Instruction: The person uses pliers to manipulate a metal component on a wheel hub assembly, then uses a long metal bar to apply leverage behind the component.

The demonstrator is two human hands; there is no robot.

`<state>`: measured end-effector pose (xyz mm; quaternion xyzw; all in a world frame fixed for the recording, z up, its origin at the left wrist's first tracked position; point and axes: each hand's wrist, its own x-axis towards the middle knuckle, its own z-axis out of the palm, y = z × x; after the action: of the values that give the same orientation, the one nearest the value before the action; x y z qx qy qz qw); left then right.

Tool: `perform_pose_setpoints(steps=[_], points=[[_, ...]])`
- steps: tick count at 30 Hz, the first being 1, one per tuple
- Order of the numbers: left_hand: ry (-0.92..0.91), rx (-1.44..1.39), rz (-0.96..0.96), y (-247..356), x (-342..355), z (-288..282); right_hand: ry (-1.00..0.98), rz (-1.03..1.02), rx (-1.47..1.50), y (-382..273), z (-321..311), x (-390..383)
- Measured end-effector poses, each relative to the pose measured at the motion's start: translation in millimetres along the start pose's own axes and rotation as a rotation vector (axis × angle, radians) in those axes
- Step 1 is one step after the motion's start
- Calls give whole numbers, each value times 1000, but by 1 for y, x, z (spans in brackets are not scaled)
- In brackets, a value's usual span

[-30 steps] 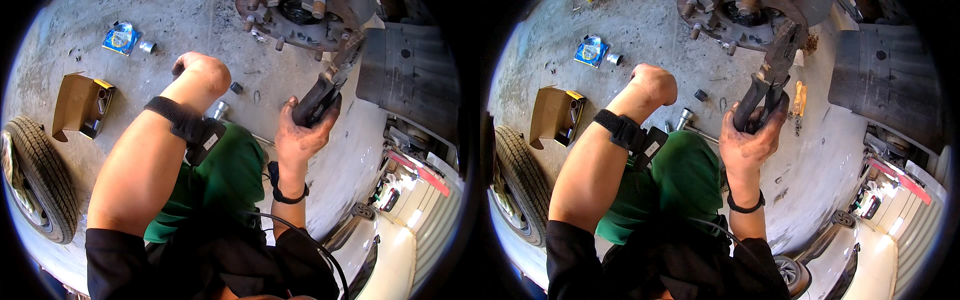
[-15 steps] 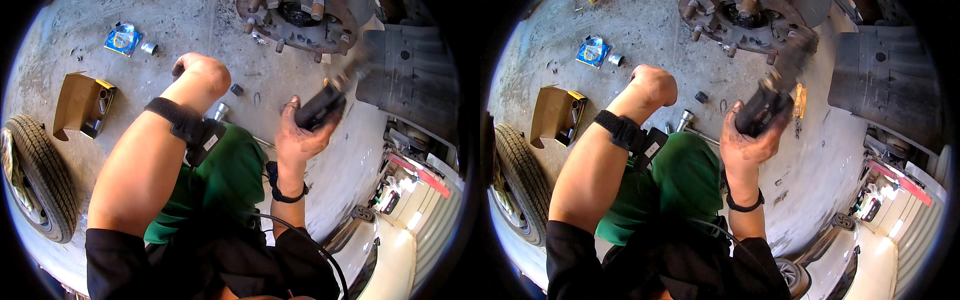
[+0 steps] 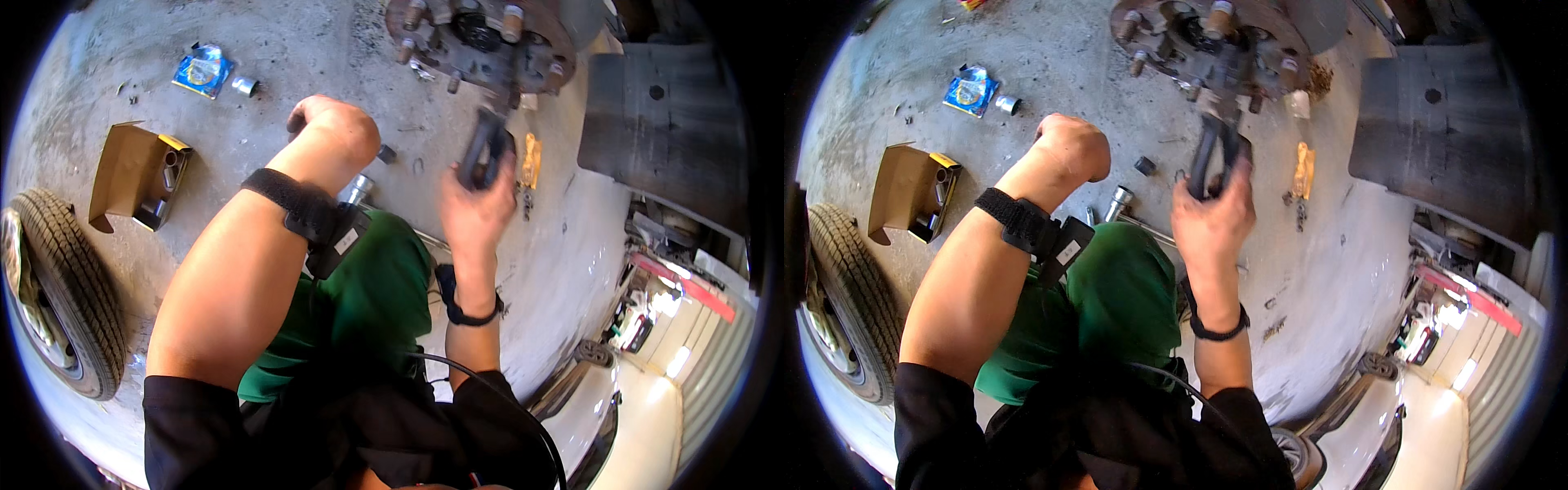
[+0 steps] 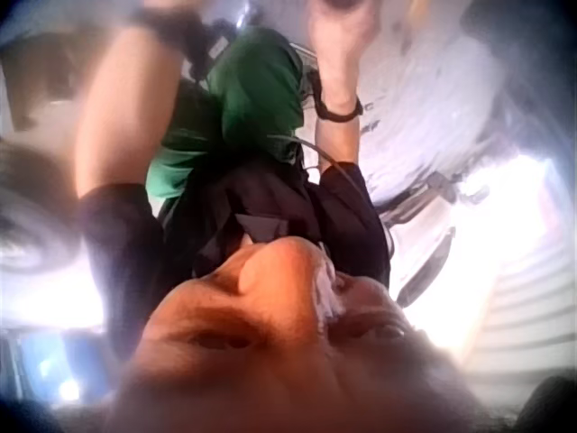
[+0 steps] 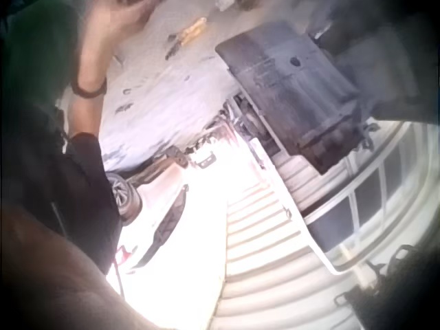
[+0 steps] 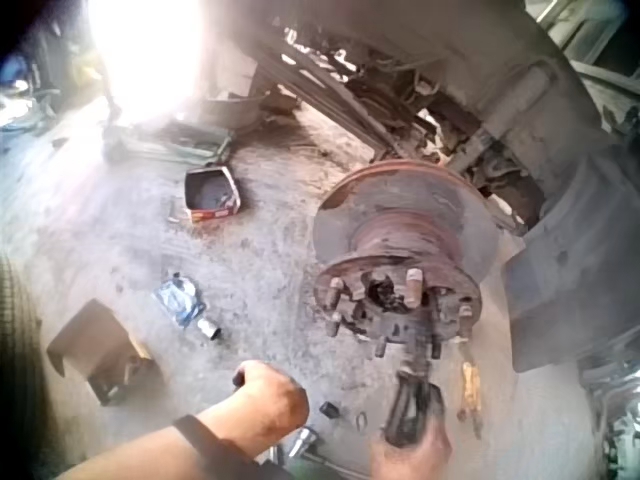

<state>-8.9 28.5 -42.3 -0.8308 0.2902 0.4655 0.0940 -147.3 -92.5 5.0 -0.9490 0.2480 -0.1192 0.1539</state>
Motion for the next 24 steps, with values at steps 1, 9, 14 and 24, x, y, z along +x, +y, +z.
perform_pose_setpoints(steps=[1, 9, 14, 24], points=[[43, 19, 65, 1, -2, 4, 157, -47, 103, -3, -4, -7], [90, 38, 44, 0, 0, -2, 36, -86, 123, 17, -3, 1], [39, 40, 24, -2, 0, 4, -415, 191, 1057, 8, -37, 0], [24, 40, 6, -3, -1, 0, -846, 288, 1093, 28, -56, 31]])
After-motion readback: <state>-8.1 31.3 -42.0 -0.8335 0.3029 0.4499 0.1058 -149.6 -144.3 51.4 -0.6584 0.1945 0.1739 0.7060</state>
